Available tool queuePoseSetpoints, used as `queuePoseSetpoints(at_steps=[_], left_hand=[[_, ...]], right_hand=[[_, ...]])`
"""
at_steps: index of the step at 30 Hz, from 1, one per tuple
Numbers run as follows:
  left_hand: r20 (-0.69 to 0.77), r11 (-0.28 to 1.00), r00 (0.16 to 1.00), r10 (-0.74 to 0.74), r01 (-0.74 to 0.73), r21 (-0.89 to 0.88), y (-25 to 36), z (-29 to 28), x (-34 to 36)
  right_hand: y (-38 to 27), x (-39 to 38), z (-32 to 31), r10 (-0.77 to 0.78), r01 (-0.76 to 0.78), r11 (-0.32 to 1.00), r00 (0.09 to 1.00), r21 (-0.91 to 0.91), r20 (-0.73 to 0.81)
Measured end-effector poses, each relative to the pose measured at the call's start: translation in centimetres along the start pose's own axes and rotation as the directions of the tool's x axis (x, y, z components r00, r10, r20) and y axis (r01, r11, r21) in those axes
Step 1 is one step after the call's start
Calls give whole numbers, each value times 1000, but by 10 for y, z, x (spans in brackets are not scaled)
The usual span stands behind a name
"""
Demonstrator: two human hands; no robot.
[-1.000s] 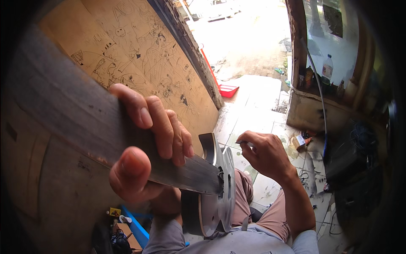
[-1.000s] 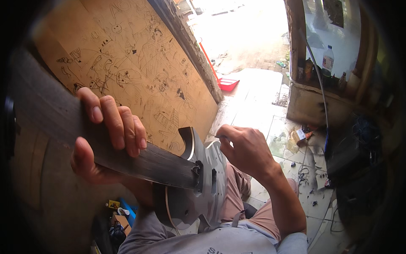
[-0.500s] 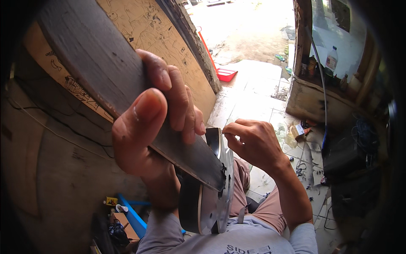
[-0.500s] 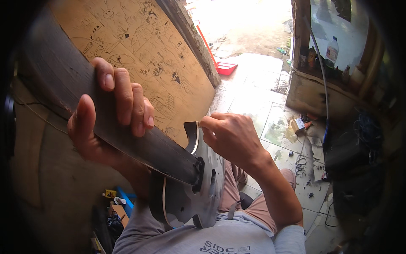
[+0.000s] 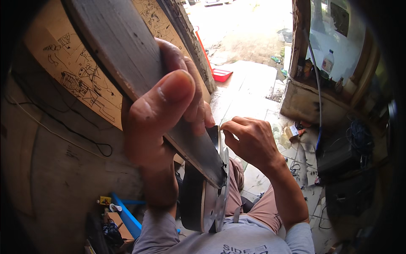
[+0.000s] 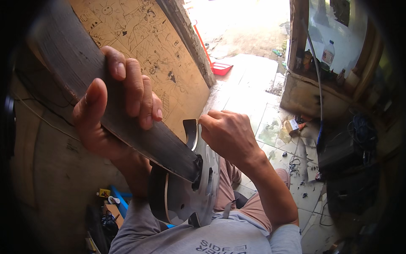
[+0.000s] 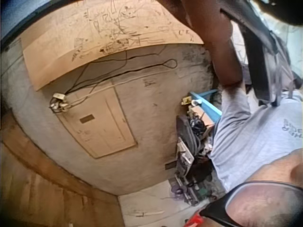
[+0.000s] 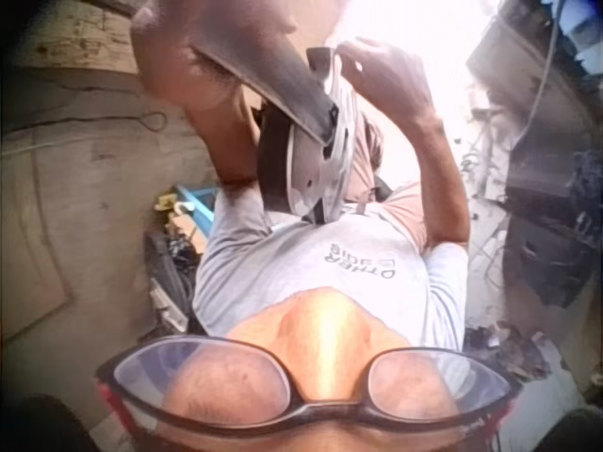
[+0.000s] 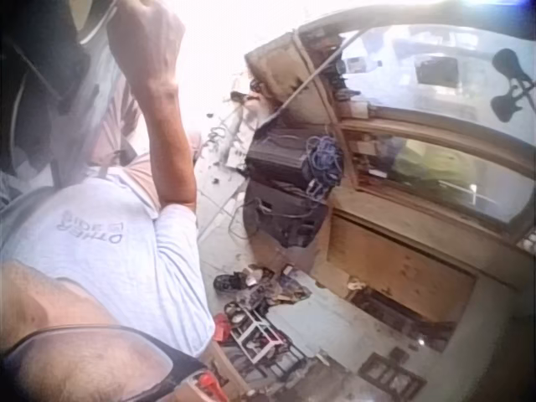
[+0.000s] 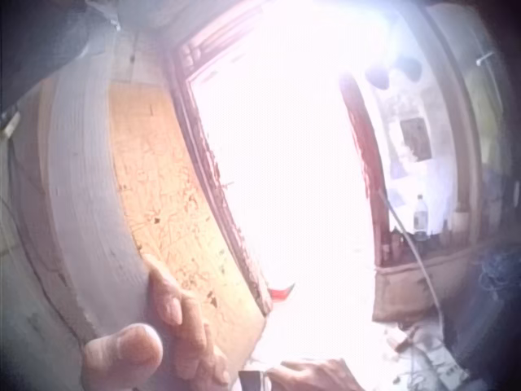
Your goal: The person applies adhesive to a guitar body using a small applicator and spreads it by hand.
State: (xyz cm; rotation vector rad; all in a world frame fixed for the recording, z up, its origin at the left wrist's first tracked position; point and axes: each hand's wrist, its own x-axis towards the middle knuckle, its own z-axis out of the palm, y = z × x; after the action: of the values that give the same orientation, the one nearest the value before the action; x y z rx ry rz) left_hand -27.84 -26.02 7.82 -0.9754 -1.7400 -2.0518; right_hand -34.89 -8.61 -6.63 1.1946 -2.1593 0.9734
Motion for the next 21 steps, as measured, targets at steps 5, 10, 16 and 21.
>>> queuePoseSetpoints(at_steps=[5,10,16,21], left_hand=[[-132,998,990,-54,58,31,1,15,1],[-195,993,980,-43,64,102,-1,25,3],[-209,997,978,-17,33,74,-5,28,3],[-122,995,993,2,10,98,-6,21,4]], right_hand=[[1,1,-1,-24,23,999,999,-37,-49],[4,-1,0,-34,30,998,997,-53,-65],[2,-3,-1,-30,24,994,998,-105,-57],[0,-5,0,-38,30,995,996,-99,-78]])
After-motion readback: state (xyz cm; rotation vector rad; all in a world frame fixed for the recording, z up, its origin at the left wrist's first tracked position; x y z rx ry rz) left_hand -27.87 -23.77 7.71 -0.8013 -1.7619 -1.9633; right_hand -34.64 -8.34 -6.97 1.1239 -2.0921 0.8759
